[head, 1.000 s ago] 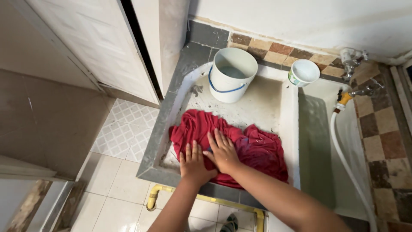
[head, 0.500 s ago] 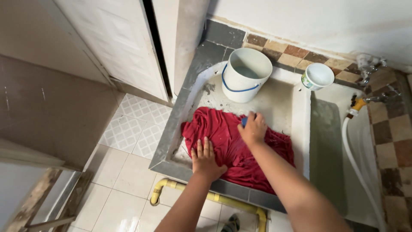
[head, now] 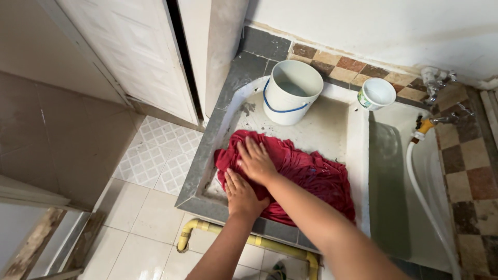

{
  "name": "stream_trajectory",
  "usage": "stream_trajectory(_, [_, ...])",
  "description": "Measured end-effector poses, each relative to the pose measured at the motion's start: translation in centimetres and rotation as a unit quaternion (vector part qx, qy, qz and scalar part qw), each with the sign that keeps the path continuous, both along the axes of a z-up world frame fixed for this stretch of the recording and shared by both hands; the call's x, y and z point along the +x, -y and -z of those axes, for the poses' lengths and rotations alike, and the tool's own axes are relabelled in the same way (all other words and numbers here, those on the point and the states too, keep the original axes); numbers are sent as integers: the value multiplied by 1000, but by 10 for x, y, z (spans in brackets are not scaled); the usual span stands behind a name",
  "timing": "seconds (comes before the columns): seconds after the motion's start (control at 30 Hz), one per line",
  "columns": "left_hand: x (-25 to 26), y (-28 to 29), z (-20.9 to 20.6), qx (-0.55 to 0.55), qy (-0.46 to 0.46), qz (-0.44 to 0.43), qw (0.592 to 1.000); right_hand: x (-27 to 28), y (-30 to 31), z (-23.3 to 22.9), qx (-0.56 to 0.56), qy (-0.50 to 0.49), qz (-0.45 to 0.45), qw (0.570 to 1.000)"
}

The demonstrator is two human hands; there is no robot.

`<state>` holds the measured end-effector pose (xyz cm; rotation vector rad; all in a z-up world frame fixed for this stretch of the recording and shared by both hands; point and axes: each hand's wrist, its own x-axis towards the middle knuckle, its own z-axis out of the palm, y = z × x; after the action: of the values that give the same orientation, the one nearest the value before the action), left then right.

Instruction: The person is seen washing a red cloth in a sink and then using it with a stick to clean the floor in a bedroom.

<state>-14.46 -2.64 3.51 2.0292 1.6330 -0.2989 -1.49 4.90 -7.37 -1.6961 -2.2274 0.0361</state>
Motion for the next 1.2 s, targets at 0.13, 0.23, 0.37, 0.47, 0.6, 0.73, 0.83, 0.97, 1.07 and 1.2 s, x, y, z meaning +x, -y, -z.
stream_trajectory(0.13, [1, -2, 1, -4, -17, 9, 1000, 14, -40, 8, -50, -28, 133, 989])
stream_trajectory(0.23, [0, -2, 5, 6, -10, 11, 1000, 23, -45, 7, -151, -26, 275, 949])
stream_trajectory(0.37, [-2, 0, 6, 28, 1, 16, 999, 58, -34, 28, -84, -17, 331, 940])
stream_trajectory(0.47, [0, -4, 7, 23, 6, 16, 1000, 70, -8, -1, -68, -40, 308, 948])
stream_trajectory(0.6, [-2, 1, 29, 70, 44, 44, 996, 95, 8, 15, -11, -119, 261, 958])
stream_trajectory(0.73, [-6, 2, 39, 161, 174, 201, 950, 125, -3, 12, -145, -455, 329, 815])
stream_trajectory(0.83, [-2, 1, 17, 42, 245, 307, 919, 165, 6, 48, -187, -877, 146, 417])
stream_trajectory(0.97, [37, -24, 64, 41, 156, 364, 917, 138, 56, -44, -153, -941, 82, 290])
stream_trajectory(1.07, [57, -56, 143, 158, 230, 261, 924, 129, 84, -67, -109, -958, 184, 190])
stream_trajectory(1.2, [57, -82, 119, 237, 276, 60, 930, 89, 76, -32, -33, -661, 275, 697])
